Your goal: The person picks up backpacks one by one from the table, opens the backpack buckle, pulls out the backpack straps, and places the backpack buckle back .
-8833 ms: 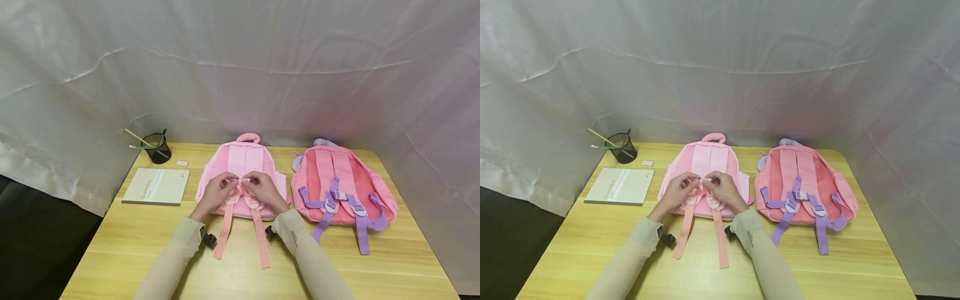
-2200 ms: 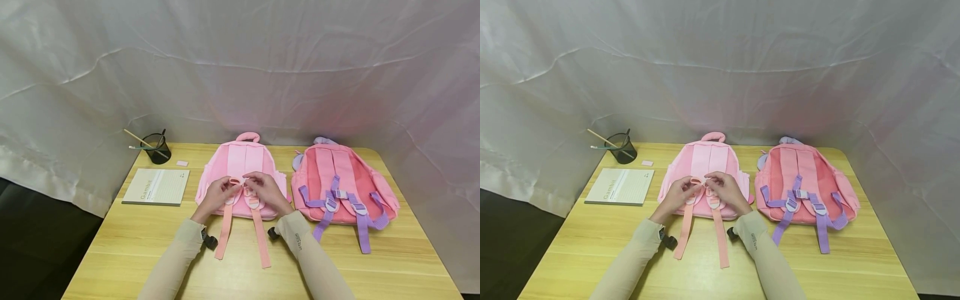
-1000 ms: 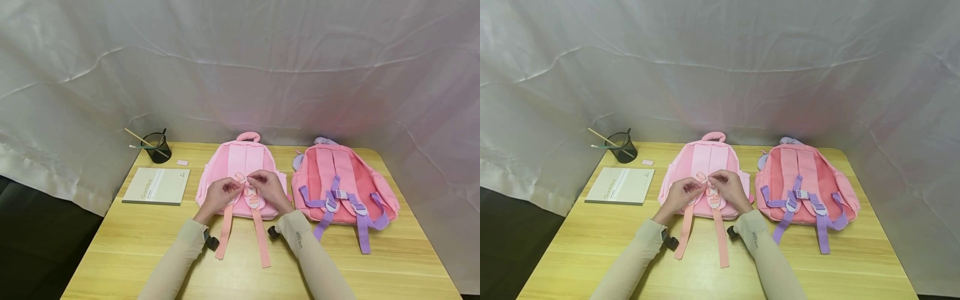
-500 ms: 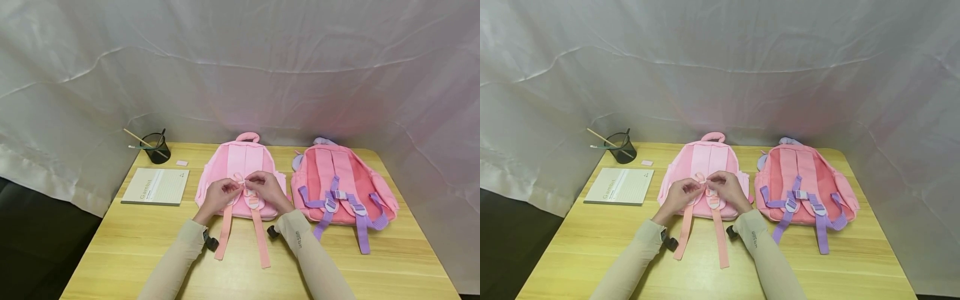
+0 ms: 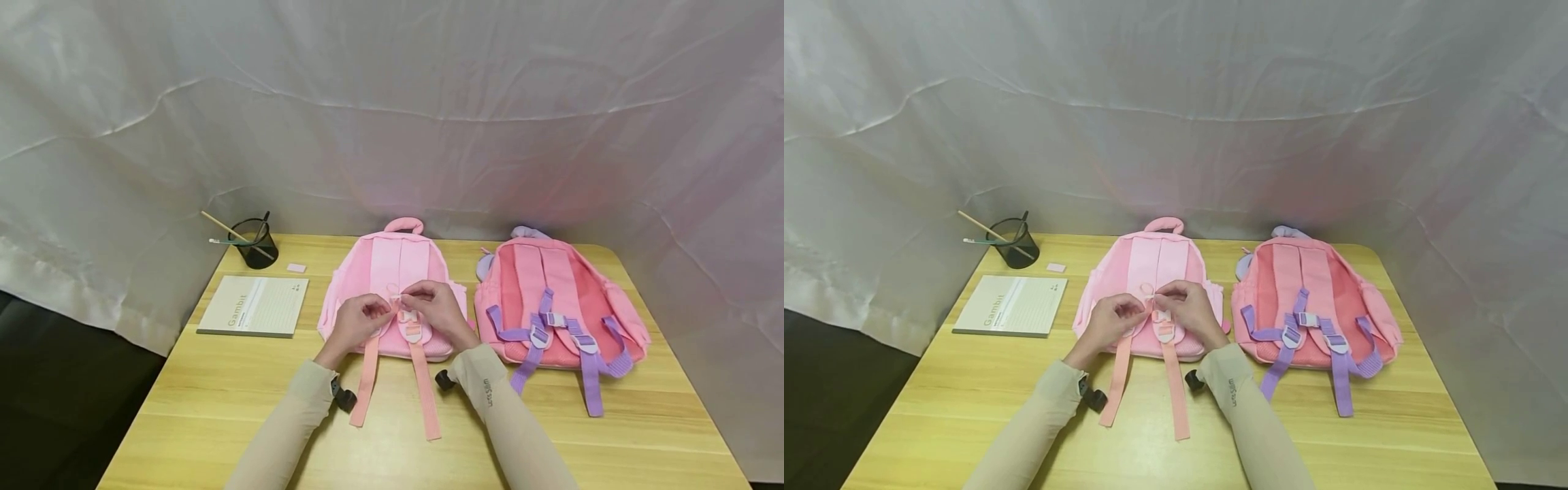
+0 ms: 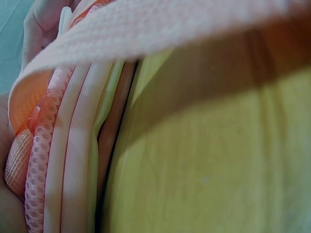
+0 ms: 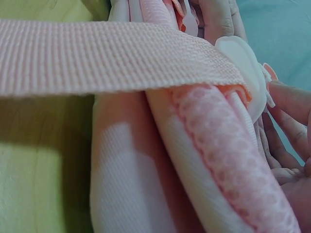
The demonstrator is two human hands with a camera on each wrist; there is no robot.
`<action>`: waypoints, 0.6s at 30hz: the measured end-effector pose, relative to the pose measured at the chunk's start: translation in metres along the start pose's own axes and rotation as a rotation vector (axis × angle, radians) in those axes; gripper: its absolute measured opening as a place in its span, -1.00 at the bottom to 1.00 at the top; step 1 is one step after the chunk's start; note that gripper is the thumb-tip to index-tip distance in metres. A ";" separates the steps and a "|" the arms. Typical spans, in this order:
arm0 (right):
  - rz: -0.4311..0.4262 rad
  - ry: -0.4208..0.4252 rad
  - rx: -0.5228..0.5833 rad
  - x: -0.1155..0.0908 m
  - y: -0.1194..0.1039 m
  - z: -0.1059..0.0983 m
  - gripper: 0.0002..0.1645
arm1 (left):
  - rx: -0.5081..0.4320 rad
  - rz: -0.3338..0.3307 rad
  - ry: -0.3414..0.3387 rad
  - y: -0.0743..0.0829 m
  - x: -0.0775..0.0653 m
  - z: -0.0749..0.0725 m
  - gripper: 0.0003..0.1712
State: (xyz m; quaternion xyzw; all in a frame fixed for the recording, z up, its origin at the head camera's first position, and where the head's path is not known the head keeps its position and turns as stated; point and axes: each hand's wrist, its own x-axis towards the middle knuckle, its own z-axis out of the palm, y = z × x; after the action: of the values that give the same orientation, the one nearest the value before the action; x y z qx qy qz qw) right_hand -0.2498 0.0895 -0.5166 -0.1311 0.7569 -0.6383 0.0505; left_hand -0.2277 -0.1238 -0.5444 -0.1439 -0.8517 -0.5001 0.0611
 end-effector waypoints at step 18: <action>0.029 0.056 -0.004 0.001 -0.002 0.002 -0.75 | 0.037 0.039 -0.005 -0.001 0.000 0.001 -0.89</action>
State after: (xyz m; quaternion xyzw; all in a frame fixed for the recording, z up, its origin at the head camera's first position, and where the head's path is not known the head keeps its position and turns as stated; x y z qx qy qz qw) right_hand -0.2496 0.0874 -0.5148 -0.1022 0.7611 -0.6394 0.0384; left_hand -0.2282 -0.1239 -0.5458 -0.1606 -0.8581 -0.4825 0.0712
